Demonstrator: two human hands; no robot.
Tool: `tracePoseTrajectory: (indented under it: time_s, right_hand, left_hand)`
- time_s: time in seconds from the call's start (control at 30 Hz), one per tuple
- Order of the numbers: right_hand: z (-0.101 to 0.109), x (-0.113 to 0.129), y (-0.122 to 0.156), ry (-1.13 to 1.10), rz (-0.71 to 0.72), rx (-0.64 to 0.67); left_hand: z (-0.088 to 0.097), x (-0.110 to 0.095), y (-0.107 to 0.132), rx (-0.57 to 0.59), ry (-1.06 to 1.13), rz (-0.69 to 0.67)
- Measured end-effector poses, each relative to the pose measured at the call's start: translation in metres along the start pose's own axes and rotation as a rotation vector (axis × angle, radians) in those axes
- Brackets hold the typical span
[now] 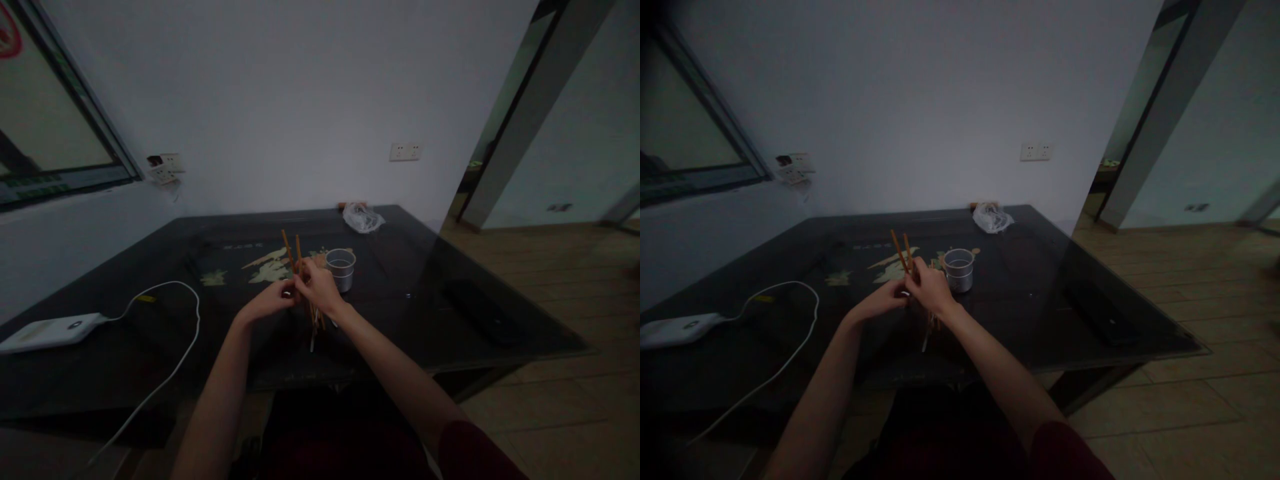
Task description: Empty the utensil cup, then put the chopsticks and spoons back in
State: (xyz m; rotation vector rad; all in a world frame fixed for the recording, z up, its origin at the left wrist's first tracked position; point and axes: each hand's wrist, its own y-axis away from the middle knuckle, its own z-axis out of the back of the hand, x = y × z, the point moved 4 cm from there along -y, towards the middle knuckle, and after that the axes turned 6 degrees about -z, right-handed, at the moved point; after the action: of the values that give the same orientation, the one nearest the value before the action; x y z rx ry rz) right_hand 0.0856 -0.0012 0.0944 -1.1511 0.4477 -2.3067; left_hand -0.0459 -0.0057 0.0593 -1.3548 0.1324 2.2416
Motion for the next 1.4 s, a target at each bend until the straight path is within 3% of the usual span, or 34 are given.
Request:
tracePoseTrajectory:
  time_s: [0.23, 0.5, 0.77, 0.97, 1.1, 1.23, 1.4]
  right_hand:
    - [0.003, 0.001, 0.003, -0.062, 0.014, 0.057]
    - [0.018, -0.002, -0.008, -0.216, 0.017, -0.002]
    - [0.035, 0.001, -0.018, -0.533, -0.013, 0.123]
    - [0.048, 0.001, -0.017, -0.454, 0.032, 0.124]
    - [0.069, 0.003, -0.028, -0.322, 0.066, 0.096]
    - [0.102, 0.01, -0.048, -0.384, 0.089, 0.062]
    - [0.151, 0.0, -0.069, -0.505, 0.065, -0.165]
  left_hand:
    - [-0.006, 0.001, -0.001, 0.053, -0.039, 0.012]
    - [-0.004, -0.008, -0.005, -0.043, -0.131, -0.051]
    - [-0.014, -0.025, -0.004, -0.015, -0.146, -0.1]
    - [-0.02, -0.034, -0.007, 0.021, -0.127, -0.116]
    - [-0.015, -0.049, -0.018, 0.002, -0.181, -0.144]
    - [-0.008, -0.067, -0.035, -0.11, -0.142, -0.196]
    - [-0.01, -0.059, -0.062, -0.298, -0.034, -0.219]
